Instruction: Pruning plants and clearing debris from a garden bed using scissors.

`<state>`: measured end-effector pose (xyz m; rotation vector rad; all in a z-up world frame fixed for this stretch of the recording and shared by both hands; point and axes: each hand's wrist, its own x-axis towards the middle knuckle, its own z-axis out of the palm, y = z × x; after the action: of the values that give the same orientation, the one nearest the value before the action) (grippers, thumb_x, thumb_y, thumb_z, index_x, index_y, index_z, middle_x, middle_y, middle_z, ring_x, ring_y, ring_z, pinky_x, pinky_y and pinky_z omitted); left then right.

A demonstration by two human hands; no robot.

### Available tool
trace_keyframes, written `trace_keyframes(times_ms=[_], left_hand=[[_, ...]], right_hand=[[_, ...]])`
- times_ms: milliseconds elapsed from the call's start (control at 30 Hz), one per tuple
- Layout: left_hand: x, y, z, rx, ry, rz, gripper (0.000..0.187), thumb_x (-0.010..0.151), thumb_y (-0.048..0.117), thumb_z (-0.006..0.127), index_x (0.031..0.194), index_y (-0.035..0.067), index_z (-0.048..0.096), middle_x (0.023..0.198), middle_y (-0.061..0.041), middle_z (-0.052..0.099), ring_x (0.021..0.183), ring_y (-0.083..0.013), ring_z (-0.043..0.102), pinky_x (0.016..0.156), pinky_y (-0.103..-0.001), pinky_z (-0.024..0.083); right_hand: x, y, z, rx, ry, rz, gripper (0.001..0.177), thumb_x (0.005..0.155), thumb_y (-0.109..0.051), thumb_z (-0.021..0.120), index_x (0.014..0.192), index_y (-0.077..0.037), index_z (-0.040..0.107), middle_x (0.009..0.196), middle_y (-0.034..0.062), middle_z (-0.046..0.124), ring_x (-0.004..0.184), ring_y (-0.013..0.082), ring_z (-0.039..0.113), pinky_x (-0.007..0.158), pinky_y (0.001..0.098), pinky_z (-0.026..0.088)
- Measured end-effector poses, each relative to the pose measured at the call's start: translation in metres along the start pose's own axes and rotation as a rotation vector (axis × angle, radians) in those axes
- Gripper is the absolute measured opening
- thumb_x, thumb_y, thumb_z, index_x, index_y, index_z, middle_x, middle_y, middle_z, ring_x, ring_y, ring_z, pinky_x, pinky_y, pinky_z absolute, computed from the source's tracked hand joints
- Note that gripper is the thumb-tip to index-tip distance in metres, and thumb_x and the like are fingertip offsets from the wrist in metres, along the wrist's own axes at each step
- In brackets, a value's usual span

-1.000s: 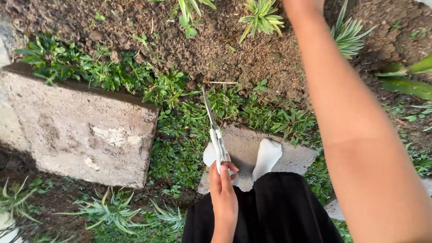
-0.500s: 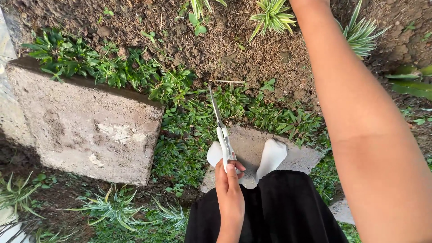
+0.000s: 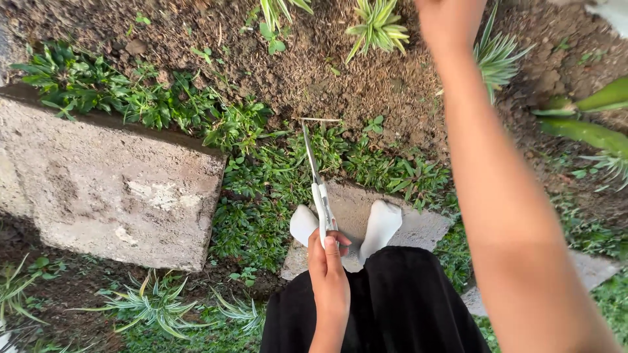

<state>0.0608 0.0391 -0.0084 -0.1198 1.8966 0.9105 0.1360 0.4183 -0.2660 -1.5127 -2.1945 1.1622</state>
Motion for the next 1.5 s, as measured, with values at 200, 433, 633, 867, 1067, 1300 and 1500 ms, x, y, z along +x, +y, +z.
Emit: trace_keyframes(times_ms=[200, 433, 633, 867, 1067, 1300, 1500], left_hand=[[0.001, 0.003, -0.003, -0.208, 0.063, 0.019, 0.031, 0.108, 0.023, 0.040, 0.120, 0.004, 0.060, 0.103, -0.004, 0.061, 0.092, -0.0125, 0.061, 0.084, -0.030, 0.054], [0.002, 0.004, -0.012, -0.192, 0.138, -0.040, 0.033, 0.109, 0.026, 0.039, 0.125, 0.005, 0.060, 0.101, -0.004, 0.061, 0.089, -0.0129, 0.061, 0.084, -0.030, 0.055], [0.009, 0.008, -0.025, -0.192, 0.151, -0.007, 0.034, 0.108, 0.025, 0.040, 0.125, 0.004, 0.061, 0.103, -0.004, 0.060, 0.090, -0.0124, 0.059, 0.083, -0.030, 0.054], [0.007, 0.014, -0.032, -0.241, 0.173, -0.064, 0.035, 0.108, 0.026, 0.040, 0.125, 0.004, 0.061, 0.101, -0.004, 0.060, 0.089, -0.0128, 0.060, 0.083, -0.031, 0.055], [0.009, 0.013, -0.039, -0.278, 0.172, -0.061, 0.037, 0.108, 0.029, 0.039, 0.126, 0.004, 0.060, 0.103, -0.004, 0.060, 0.090, -0.0131, 0.060, 0.085, -0.031, 0.055], [0.014, 0.014, -0.049, -0.284, 0.212, -0.059, 0.037, 0.108, 0.031, 0.038, 0.106, 0.003, 0.063, 0.112, -0.005, 0.059, 0.091, -0.0147, 0.060, 0.085, -0.032, 0.055], [0.017, 0.010, -0.053, -0.252, 0.239, -0.007, 0.039, 0.110, 0.031, 0.038, 0.096, 0.002, 0.062, 0.113, -0.007, 0.058, 0.095, -0.0148, 0.060, 0.085, -0.033, 0.055]], right_hand=[[-0.098, -0.162, 0.042, -0.338, -0.932, 0.108, 0.051, 0.104, -0.044, 0.059, 0.071, -0.006, 0.068, 0.070, 0.0079, 0.067, 0.069, 0.0160, 0.067, 0.074, 0.0342, 0.052], [-0.055, -0.161, 0.145, -0.227, -0.134, -0.415, 0.027, 0.092, -0.015, 0.071, 0.118, -0.008, 0.069, 0.114, 0.0084, 0.063, 0.102, 0.0263, 0.062, 0.090, 0.0386, 0.057], [-0.024, -0.151, 0.199, -0.519, 0.008, -0.552, 0.033, 0.096, -0.011, 0.072, 0.128, -0.004, 0.066, 0.120, 0.0135, 0.059, 0.113, 0.0310, 0.055, 0.097, 0.0422, 0.056], [0.001, -0.134, 0.217, -0.314, -0.039, -0.350, 0.010, 0.091, 0.003, 0.069, 0.088, -0.004, 0.075, 0.095, 0.0155, 0.075, 0.087, 0.0234, 0.073, 0.073, 0.0334, 0.063], [-0.027, -0.148, 0.185, -0.209, -0.127, -0.358, 0.009, 0.095, 0.003, 0.071, 0.087, -0.001, 0.073, 0.090, 0.0126, 0.074, 0.078, 0.0210, 0.071, 0.065, 0.0311, 0.060], [-0.096, -0.192, 0.129, -0.004, -0.349, -0.374, 0.008, 0.093, -0.006, 0.070, 0.090, -0.007, 0.077, 0.089, 0.0106, 0.077, 0.074, 0.0209, 0.073, 0.071, 0.0363, 0.058], [-0.077, -0.215, 0.158, -0.335, -0.783, -0.115, 0.018, 0.101, -0.009, 0.061, 0.106, -0.016, 0.077, 0.098, 0.0098, 0.071, 0.081, 0.0237, 0.074, 0.075, 0.0381, 0.063]])
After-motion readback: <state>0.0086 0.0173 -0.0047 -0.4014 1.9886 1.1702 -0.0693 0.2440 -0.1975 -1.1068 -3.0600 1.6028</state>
